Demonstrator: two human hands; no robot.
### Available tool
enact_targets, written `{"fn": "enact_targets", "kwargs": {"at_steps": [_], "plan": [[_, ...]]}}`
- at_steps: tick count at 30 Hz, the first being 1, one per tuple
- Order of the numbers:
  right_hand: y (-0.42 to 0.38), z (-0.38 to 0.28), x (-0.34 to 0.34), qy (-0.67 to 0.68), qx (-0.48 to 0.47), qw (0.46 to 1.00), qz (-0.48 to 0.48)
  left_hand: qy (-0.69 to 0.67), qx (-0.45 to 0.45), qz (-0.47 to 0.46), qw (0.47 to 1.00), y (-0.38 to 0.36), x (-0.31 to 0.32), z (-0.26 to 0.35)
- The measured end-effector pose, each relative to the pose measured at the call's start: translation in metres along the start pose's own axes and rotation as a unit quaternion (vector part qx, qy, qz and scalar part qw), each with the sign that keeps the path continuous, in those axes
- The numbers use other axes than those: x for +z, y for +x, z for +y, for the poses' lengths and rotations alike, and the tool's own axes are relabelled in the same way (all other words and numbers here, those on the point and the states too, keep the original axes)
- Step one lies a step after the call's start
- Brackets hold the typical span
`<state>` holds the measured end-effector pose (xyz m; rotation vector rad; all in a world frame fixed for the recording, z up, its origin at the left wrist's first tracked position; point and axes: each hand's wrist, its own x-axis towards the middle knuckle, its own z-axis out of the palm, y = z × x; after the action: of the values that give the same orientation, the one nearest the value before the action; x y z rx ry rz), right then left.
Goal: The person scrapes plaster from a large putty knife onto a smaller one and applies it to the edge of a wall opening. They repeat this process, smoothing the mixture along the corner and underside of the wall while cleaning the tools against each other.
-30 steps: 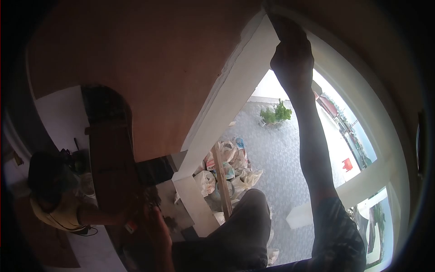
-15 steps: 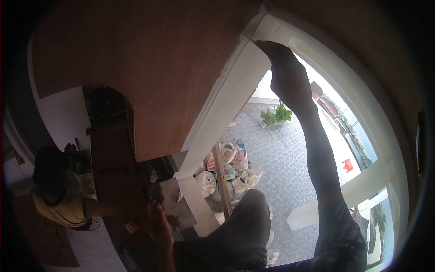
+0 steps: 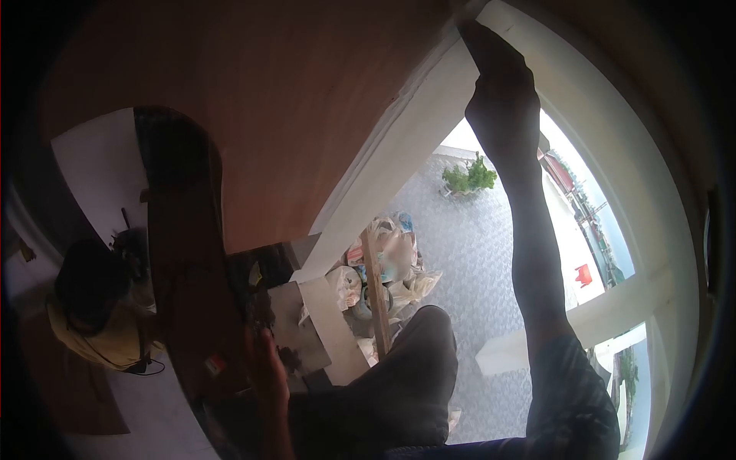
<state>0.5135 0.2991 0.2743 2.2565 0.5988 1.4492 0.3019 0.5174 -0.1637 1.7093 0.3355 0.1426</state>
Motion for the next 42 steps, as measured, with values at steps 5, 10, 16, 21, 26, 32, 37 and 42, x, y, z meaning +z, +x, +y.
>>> {"fn": "enact_targets", "kwargs": {"at_steps": [5,10,16,21,26,32,37,42], "plan": [[-0.04,-0.025,0.006,0.086,-0.012,0.996,-0.01,0.009,-0.009,-0.031,0.999,0.004,-0.003,0.008],[-0.074,-0.055,0.013,0.145,-0.033,0.989,-0.013,-0.141,-0.108,-0.036,0.983,0.009,-0.01,0.052],[-0.112,-0.092,0.031,0.145,0.001,0.989,-0.041,0.037,0.003,-0.028,0.999,0.0,-0.006,-0.007],[-0.161,-0.109,0.067,0.191,-0.042,0.98,0.024,-0.045,-0.087,-0.009,0.995,0.0,-0.008,0.012],[-0.205,-0.137,0.085,0.217,-0.013,0.976,-0.001,-0.093,-0.08,-0.004,0.992,0.001,-0.012,0.006],[-0.255,-0.159,0.106,0.261,-0.013,0.964,-0.049,-0.206,-0.166,0.001,0.964,0.006,-0.015,0.034],[-0.297,-0.181,0.116,0.265,-0.005,0.96,-0.094,-0.063,-0.081,0.026,0.994,-0.004,-0.01,0.004],[-0.32,-0.196,0.116,0.274,0.009,0.948,-0.161,-0.138,-0.154,0.05,0.977,0.004,-0.011,0.025]]}}
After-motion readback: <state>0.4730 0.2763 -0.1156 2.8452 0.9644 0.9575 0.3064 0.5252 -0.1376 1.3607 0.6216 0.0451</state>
